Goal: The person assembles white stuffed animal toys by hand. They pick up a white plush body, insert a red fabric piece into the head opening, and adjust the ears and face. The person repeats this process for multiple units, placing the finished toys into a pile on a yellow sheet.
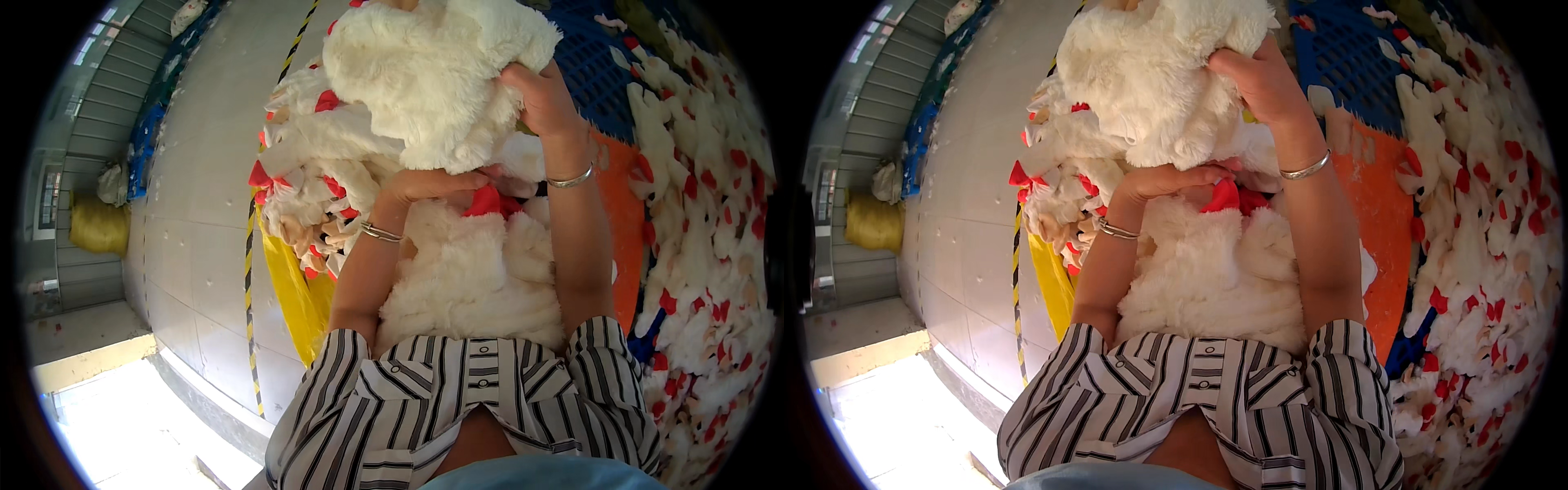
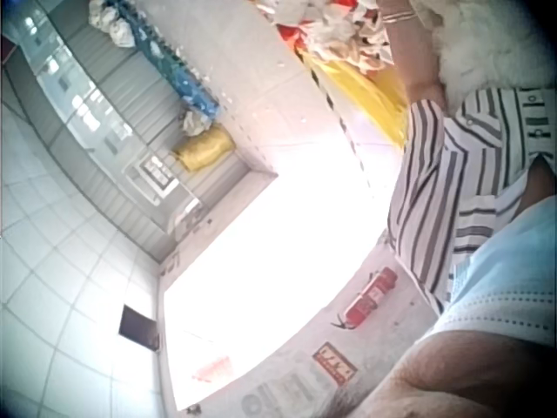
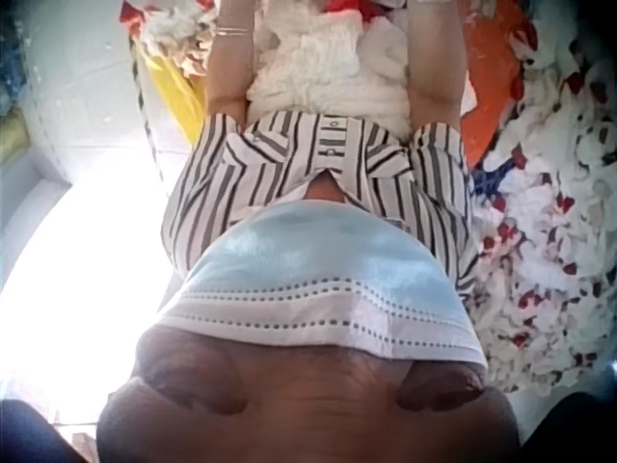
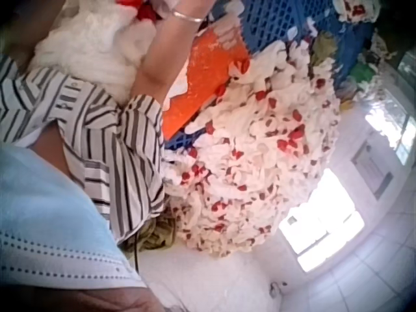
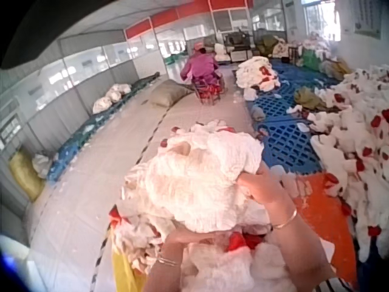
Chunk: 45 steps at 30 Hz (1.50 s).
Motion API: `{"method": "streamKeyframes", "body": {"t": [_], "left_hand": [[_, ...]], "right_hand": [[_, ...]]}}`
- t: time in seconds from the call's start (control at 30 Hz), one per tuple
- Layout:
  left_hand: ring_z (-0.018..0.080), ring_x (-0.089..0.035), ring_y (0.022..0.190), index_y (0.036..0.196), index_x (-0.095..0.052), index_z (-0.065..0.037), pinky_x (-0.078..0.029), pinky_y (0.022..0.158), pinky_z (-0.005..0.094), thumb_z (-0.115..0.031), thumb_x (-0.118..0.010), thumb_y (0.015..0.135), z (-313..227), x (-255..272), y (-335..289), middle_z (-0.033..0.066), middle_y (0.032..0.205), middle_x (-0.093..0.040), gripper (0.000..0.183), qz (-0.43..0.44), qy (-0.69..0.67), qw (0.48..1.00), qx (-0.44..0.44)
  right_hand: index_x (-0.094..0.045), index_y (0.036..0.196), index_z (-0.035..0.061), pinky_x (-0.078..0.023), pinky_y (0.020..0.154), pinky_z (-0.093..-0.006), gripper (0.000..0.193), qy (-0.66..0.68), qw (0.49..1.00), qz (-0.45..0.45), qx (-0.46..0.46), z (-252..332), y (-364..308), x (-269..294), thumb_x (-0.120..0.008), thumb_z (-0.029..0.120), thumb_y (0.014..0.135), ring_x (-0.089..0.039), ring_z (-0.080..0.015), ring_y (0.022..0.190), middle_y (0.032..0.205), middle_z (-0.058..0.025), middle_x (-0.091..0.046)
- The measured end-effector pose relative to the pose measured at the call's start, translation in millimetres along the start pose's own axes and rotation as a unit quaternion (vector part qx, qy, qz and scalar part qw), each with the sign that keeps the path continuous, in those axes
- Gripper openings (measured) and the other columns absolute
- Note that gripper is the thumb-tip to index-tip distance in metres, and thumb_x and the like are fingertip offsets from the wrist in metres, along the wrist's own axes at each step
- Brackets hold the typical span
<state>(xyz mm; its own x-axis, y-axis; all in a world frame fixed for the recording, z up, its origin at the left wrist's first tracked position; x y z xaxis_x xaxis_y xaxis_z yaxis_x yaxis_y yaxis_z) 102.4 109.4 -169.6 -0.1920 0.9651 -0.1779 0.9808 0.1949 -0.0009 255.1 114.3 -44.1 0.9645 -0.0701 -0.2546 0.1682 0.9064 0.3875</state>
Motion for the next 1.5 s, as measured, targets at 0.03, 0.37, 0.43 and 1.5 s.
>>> {"method": "streamKeyframes", "body": {"t": [0.03, 0.37, 0.43, 1.5], "left_hand": [[0.0236, -0.061, 0.113, 0.135, -0.051, -0.002, -0.051, 0.096, 0.0349, -0.011, -0.068, 0.091, -9, 23, -22, 0.0097, 0.126, -0.061, 0.048, -0.045, -0.042, 0.998, 0.014], [0.0249, -0.047, 0.13, 0.144, -0.038, -0.006, -0.041, 0.107, 0.0452, -0.034, -0.072, 0.087, -53, 90, -74, 0.0065, 0.143, -0.046, 0.072, -0.272, -0.107, 0.921, -0.258], [0.0251, -0.05, 0.127, 0.138, -0.042, 0.0, -0.04, 0.108, 0.0425, -0.039, -0.061, 0.093, -68, 88, -74, 0.0089, 0.138, -0.051, 0.063, -0.36, -0.125, 0.891, -0.247], [0.0283, -0.061, 0.112, 0.135, -0.047, 0.003, -0.052, 0.093, 0.0422, -0.026, -0.066, 0.087, -33, 31, 75, 0.0162, 0.127, -0.06, 0.059, -0.188, -0.127, 0.972, -0.059]], "right_hand": [[-0.058, 0.126, 0.0037, -0.05, 0.086, -0.0293, 0.038, 0.018, 1.0, -0.015, -0.016, -9, -9, 4, -0.064, 0.012, 0.089, -0.061, -0.0156, 0.108, 0.121, -0.0048, -0.063], [-0.061, 0.124, 0.0041, -0.047, 0.094, -0.0321, 0.038, -0.224, 0.974, -0.013, -0.028, -28, -36, -32, -0.066, 0.008, 0.086, -0.062, -0.0185, 0.111, 0.123, -0.0065, -0.067], [-0.062, 0.122, 0.0048, -0.046, 0.095, -0.032, 0.038, -0.232, 0.968, 0.081, -0.047, -41, -44, -55, -0.069, 0.013, 0.085, -0.062, -0.022, 0.111, 0.119, -0.008, -0.068], [-0.058, 0.124, 0.0044, -0.051, 0.087, -0.0302, 0.056, 0.134, 0.965, -0.204, -0.097, -34, -40, 51, -0.076, 0.038, 0.083, -0.063, -0.0155, 0.099, 0.113, -0.0061, -0.065]]}}
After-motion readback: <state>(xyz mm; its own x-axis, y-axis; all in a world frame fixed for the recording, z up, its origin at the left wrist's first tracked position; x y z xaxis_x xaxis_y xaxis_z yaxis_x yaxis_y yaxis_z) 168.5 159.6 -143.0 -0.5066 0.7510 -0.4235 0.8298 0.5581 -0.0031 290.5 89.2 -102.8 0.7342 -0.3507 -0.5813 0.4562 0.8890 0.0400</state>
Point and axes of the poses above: each hand's wrist, its own y-axis towards the middle knuckle, its own x-axis out of the back of the hand, z = x × y, the point moved 7 cm from there along y, towards the middle knuckle
